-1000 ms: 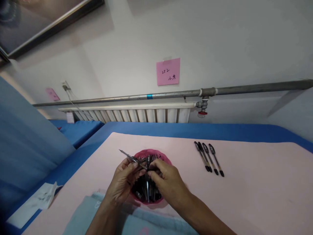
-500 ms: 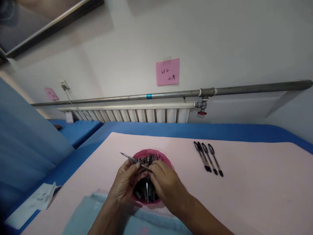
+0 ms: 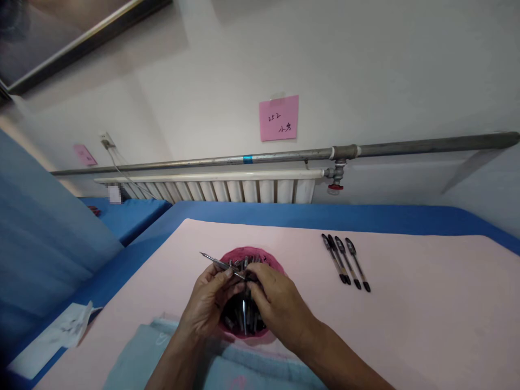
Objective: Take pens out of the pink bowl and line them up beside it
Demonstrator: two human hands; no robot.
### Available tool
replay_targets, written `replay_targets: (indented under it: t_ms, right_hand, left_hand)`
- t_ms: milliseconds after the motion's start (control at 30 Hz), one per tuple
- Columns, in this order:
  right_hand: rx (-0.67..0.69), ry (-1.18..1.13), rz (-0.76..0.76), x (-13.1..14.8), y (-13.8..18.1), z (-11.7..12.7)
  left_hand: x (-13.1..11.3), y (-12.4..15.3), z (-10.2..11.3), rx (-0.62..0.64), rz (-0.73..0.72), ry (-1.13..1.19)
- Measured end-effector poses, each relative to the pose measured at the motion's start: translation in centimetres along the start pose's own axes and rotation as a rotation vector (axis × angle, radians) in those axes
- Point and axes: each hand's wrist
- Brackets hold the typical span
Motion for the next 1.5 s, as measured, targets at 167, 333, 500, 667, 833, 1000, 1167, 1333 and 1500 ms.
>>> replay_targets:
  t_ms: [167,333,500,667,833,1000,1167,1333,1500]
  right_hand:
    - [0.012,0.062,0.053,-0.3,0.0,0.0]
    - [0.05,0.057,0.041,-0.5,0.1,0.0]
    - [0.053,0.089,0.062,-0.6,0.2,-0.1]
    - [0.06,0.082,0.082,-0.6,0.1,0.0]
    - [0.057,0.067,0.063,-0.6,0.2,-0.2]
    - [0.056,-0.014,-0.02,-0.4,-0.3,0.5]
    - [-0.035,0.18,-0.132,-2.0,-1.6,3.1]
    - [0.151,0.5,-0.125,-3.9,-1.1,3.2]
    - [0.228,0.563,-0.229,-4.4,-0.7,1.9]
  left_hand:
    - [0.0,0.0,0.0,-0.003,-0.007,-0.004]
    - [0.1,-0.1,0.0,-0.016,-0.011,-0.022]
    - [0.2,0.0,0.1,-0.003,-0.022,-0.051]
    - [0.1,0.0,0.0,-0.015,-0.022,-0.065]
    - [0.2,0.2,-0.1,-0.031,-0.022,-0.099]
    - [-0.1,0.1,0.1,-0.032,-0.031,-0.128]
    - [-0.3,-0.2,0.7,-0.117,-0.084,-0.198]
    - [0.0,-0.2,0.6,-0.102,-0.086,-0.225]
    - [0.4,0.0,0.2,-0.075,-0.071,-0.259]
Point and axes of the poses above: each hand's wrist, its own y-axis away from the middle knuckle, its own z-axis out of the back of the hand, x = y × z, and after that the axes turned 10 degrees about -y, right-handed
